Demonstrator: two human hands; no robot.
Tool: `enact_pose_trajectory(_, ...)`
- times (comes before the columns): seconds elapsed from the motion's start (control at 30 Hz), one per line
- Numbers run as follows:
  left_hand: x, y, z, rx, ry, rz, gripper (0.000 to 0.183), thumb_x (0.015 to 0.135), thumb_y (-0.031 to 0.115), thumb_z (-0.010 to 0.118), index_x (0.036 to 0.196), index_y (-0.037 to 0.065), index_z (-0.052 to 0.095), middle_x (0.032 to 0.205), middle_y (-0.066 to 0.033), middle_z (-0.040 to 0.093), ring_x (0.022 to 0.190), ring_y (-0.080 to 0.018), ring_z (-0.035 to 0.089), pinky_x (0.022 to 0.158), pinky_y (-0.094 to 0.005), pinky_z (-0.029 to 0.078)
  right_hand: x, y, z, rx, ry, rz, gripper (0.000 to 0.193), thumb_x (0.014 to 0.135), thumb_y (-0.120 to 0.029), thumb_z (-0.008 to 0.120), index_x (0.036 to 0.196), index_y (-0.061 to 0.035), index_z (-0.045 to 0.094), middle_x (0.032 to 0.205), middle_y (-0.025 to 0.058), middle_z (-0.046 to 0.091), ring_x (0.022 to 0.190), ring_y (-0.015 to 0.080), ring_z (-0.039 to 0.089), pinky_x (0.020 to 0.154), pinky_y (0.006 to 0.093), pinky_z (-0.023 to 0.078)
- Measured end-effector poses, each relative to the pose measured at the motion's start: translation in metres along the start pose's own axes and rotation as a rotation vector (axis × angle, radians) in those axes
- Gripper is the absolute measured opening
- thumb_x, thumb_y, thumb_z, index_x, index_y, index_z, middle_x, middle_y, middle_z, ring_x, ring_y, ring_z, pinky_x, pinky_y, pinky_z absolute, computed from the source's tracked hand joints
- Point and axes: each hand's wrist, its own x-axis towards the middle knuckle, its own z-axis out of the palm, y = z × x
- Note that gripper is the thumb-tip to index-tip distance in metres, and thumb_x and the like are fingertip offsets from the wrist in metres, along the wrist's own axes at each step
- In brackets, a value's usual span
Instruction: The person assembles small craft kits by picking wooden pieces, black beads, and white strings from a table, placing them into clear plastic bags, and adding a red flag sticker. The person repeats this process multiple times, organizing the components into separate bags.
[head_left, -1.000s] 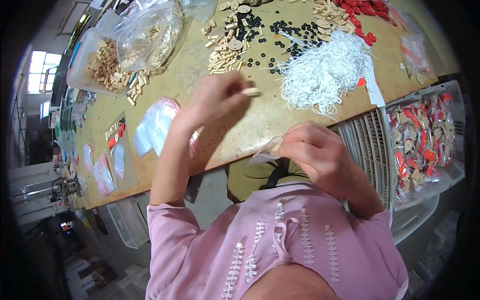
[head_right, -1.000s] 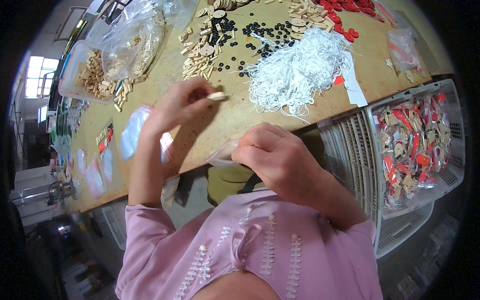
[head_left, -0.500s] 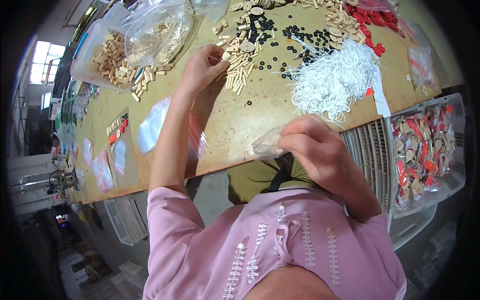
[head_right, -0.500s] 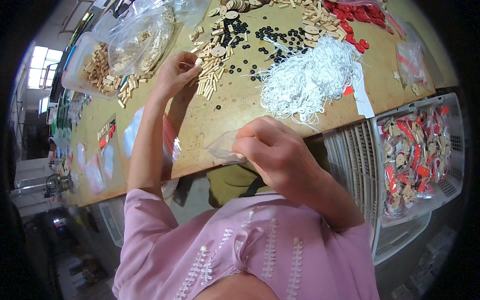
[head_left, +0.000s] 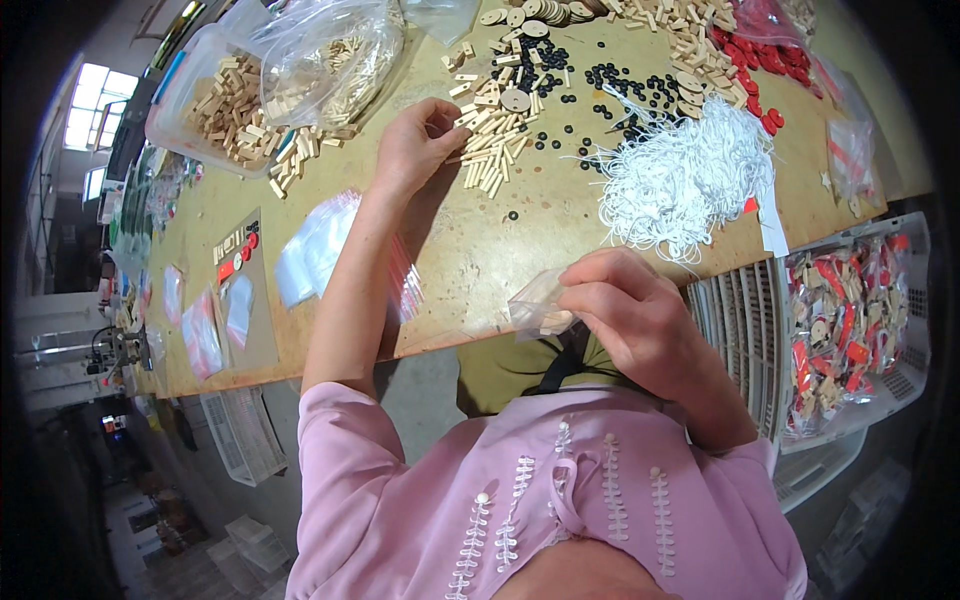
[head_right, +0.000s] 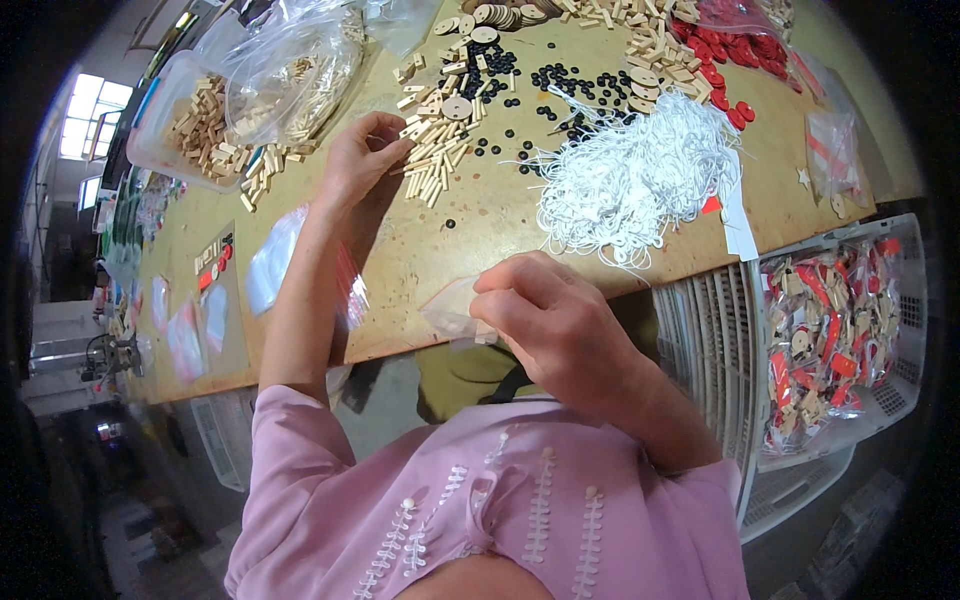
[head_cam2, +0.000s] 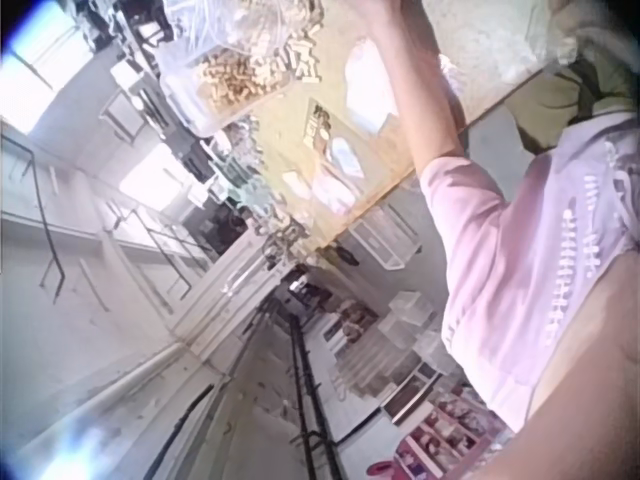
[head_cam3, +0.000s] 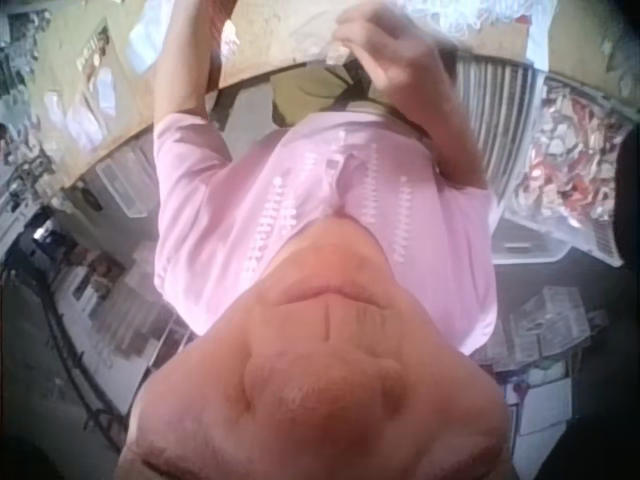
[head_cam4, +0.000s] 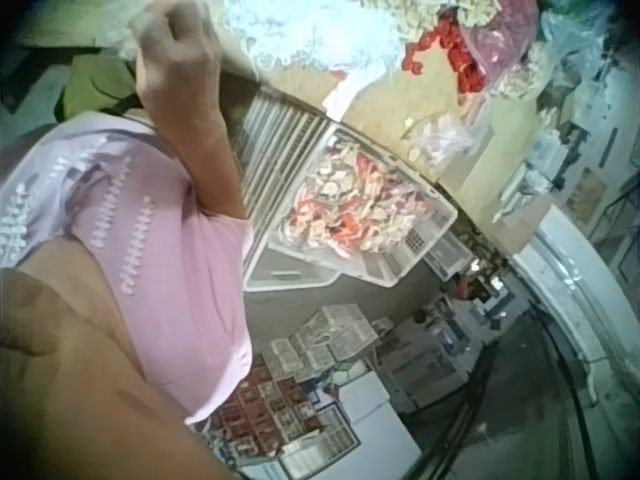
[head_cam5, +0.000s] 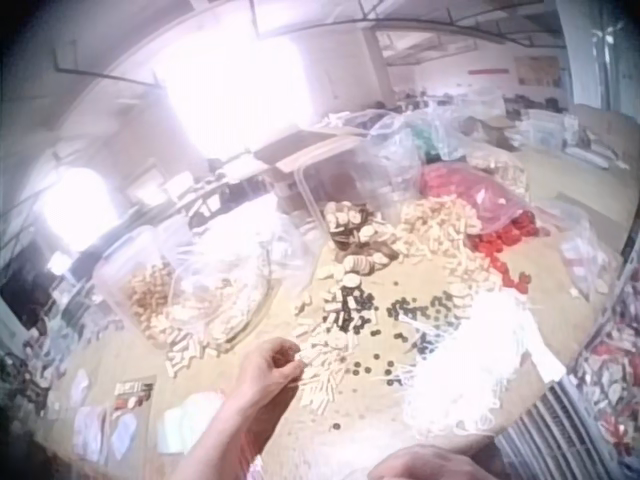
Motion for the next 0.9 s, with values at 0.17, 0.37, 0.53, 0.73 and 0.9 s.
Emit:
enact_pose_trajectory(0.17, 0.006, 0.002, 0.0, 0.244, 0.043, 0.002, 0.033, 0.086, 0.025, 0.082, 0.112, 0.007, 0.072, 0.083, -0.006, 0.072, 0.072, -0.0169, 0.068, 0.067, -0.0333, 0.053, 0.0, -0.001, 0.002, -0.018, -0.019, 0.007, 0.025, 0.079, 0.013, 0.071, 0.1, -0.0012, 0.067, 0.103, 0.0122, 0.065, 0.095, 0.031, 0.067, 0.081, 0.038, 0.056)
enact_pose_trajectory(0.37, 0.018, 0.005, 0.002, 0.298, 0.001, 0.042, 0.036, 0.083, 0.028, 0.084, 0.111, 0.007, 0.073, 0.089, -0.0074, 0.074, 0.081, -0.0205, 0.071, 0.073, -0.0372, 0.054, 0.006, -0.003, 0.004, -0.016, -0.034, -0.03, 0.023, 0.081, 0.012, 0.07, 0.099, -0.0013, 0.068, 0.102, 0.0117, 0.066, 0.095, 0.0306, 0.067, 0.082, 0.038, 0.055)
enact_pose_trajectory(0.53, 0.011, 0.002, -0.002, 0.198, 0.021, 0.128, 0.026, 0.088, 0.017, 0.08, 0.108, 0.003, 0.069, 0.084, -0.0037, 0.071, 0.075, -0.0135, 0.066, 0.069, -0.0298, 0.053, 0.004, -0.003, -0.001, -0.072, -0.025, -0.033, 0.024, 0.081, 0.011, 0.07, 0.1, -0.002, 0.069, 0.099, 0.0106, 0.066, 0.092, 0.0295, 0.067, 0.08, 0.0384, 0.055)
enact_pose_trajectory(0.73, -0.02, 0.0, -0.029, -0.033, -0.049, 0.131, 0.024, 0.092, 0.005, 0.077, 0.113, 0.003, 0.065, 0.092, 0.0011, 0.069, 0.083, -0.0051, 0.063, 0.073, -0.0224, 0.051, 0.003, 0.003, -0.004, -0.069, 0.035, -0.03, 0.02, 0.084, 0.006, 0.069, 0.103, -0.0015, 0.066, 0.097, 0.0119, 0.063, 0.087, 0.0315, 0.064, 0.074, 0.0386, 0.053)
enact_pose_trajectory(0.9, -0.072, 0.045, -0.027, -0.456, -0.146, 0.064, 0.032, 0.089, 0.003, 0.08, 0.117, 0.001, 0.065, 0.1, -0.0005, 0.066, 0.09, -0.0079, 0.064, 0.082, -0.023, 0.053, 0.014, -0.001, -0.001, -0.064, 0.026, -0.015, 0.02, 0.086, 0.008, 0.066, 0.103, -0.0019, 0.064, 0.1, 0.0155, 0.063, 0.09, 0.0343, 0.063, 0.078, 0.0388, 0.052)
